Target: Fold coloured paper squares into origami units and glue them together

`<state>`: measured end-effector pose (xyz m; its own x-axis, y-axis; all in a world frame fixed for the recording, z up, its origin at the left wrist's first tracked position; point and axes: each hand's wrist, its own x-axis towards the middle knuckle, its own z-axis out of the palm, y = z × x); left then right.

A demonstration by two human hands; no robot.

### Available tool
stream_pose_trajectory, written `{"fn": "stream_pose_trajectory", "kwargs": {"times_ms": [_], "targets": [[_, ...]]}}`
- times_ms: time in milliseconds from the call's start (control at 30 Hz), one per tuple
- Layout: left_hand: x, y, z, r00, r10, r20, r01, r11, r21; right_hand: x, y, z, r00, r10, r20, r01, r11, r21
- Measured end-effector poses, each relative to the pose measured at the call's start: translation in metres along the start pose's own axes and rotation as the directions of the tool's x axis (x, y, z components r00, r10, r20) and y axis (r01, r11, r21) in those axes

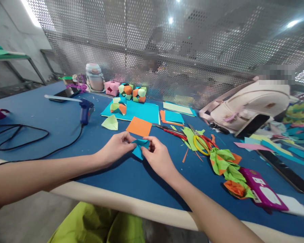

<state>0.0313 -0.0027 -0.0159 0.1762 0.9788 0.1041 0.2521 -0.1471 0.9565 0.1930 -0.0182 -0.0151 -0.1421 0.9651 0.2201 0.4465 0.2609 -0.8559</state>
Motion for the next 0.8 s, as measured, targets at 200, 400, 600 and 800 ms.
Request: {"fn": "stream_pose_trajectory", "kwargs": {"times_ms": [200,400,600,800], "targets": [[-0.0023,0.0048,0.0016,0.996,-0.040,0.080,0.043,0.999,-0.034,-0.0024,-0.0014,-0.0013,0.999,-0.040,-0.002,0.039,0.992,-0.118],[-0.0026,0.0034,0.0027,0.987,-0.097,0.127,0.101,0.994,-0.028,-0.0028,0.0031,0.0018,0.972,-0.234,0.004,0.224,0.927,-0.301],[-0.0017,0.0010,0.0036,0.989,-0.085,0.124,0.102,0.986,-0.132,-0.0044,0.0034,0.0030,0.951,-0.310,0.007,0.297,0.904,-0.308],[-0.0017,-0.0023,0.0040,0.990,-0.105,0.091,0.113,0.990,-0.088,-0.0043,0.0015,0.0020,0.940,-0.340,0.006,0.328,0.901,-0.285]]}}
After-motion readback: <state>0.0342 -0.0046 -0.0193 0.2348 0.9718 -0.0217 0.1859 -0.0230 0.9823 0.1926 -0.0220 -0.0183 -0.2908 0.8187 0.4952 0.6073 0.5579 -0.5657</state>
